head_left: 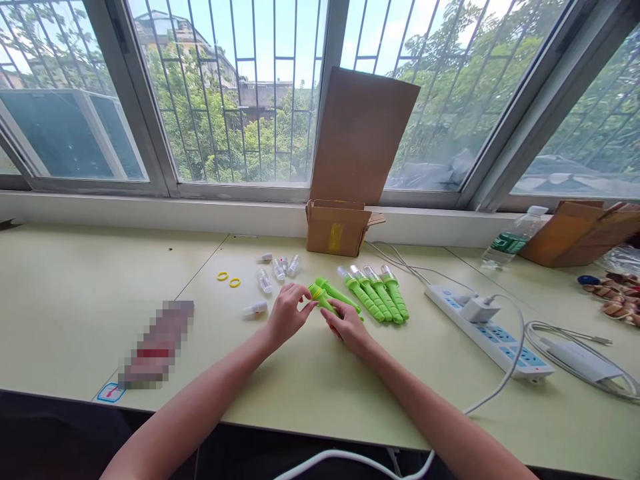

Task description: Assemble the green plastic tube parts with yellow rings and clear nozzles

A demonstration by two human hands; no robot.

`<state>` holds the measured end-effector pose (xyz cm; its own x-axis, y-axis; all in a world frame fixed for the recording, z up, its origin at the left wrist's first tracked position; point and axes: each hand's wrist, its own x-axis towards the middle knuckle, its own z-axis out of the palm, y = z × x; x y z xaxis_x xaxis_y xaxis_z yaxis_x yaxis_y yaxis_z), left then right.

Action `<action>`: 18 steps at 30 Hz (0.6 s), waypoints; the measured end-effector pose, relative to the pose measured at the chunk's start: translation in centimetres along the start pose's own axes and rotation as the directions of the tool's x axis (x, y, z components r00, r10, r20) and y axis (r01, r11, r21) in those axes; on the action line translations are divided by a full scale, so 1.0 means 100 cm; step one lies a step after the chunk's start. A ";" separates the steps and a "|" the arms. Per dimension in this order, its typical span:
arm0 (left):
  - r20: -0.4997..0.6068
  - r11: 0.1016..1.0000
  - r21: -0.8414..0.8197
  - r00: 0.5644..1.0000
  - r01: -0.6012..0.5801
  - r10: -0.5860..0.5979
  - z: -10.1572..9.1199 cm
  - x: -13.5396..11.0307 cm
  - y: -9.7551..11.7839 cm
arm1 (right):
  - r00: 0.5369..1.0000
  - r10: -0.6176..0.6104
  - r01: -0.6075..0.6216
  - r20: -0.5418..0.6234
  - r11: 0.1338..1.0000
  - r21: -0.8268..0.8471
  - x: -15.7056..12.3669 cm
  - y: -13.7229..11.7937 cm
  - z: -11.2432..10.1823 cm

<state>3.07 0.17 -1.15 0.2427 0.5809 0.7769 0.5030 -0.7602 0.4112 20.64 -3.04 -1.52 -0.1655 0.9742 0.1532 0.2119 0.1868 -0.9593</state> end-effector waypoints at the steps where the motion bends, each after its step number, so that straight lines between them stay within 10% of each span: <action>1: -0.002 1.000 -0.001 1.000 -0.002 0.002 0.000 0.000 0.000 | 1.000 0.002 -0.002 -0.014 1.000 -0.009 0.000 0.000 0.000; 18: 0.014 1.000 -0.014 1.000 -0.014 0.014 0.000 0.001 0.001 | 0.997 0.003 -0.005 -0.080 1.000 -0.023 0.001 0.004 0.001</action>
<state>3.16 0.15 -1.07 0.2619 0.5740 0.7759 0.4877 -0.7724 0.4068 20.61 -2.91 -1.94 -0.0870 0.9818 0.1690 0.2343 0.1851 -0.9544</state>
